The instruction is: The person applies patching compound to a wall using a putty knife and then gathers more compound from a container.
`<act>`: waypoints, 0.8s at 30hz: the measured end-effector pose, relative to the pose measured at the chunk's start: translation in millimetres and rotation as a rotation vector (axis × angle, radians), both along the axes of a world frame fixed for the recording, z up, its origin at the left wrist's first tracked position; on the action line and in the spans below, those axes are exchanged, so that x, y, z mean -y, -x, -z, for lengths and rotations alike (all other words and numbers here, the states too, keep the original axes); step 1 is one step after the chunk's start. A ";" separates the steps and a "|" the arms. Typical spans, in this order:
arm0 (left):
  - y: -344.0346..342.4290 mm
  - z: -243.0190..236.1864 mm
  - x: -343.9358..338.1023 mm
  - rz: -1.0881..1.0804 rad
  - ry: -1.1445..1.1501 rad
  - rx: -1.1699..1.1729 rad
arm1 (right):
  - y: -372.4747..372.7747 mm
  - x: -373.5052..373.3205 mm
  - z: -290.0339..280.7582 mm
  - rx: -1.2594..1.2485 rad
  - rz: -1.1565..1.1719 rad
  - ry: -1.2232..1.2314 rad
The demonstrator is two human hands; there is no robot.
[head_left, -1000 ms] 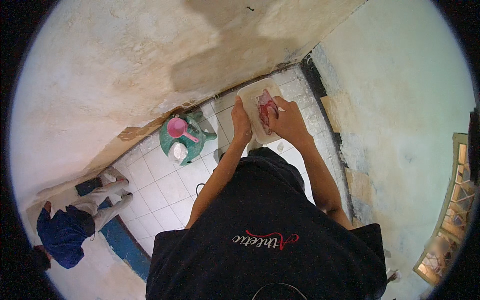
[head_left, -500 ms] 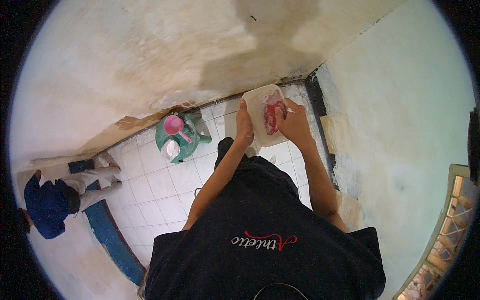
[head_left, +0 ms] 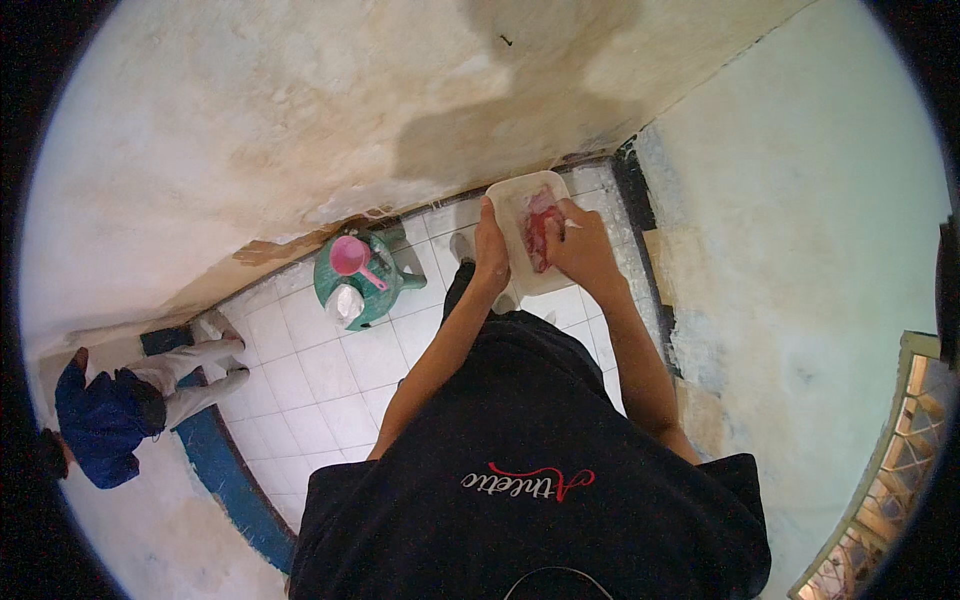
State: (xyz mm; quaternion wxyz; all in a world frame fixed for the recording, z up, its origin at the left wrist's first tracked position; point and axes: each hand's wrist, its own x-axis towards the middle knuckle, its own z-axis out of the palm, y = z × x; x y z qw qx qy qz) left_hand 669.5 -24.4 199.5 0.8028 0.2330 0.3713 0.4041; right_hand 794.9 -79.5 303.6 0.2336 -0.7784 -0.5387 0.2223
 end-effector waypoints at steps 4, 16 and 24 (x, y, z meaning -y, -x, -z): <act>-9.6 -6.6 -1.4 -0.047 0.059 -0.087 | -8.3 -1.4 -5.6 0.070 -0.086 -0.073; -15.0 14.0 8.9 -0.033 0.114 0.076 | -10.4 11.0 3.2 0.073 -0.146 -0.133; -16.1 22.0 19.9 -0.055 0.088 0.100 | -14.7 22.7 -18.3 -0.079 -0.032 0.019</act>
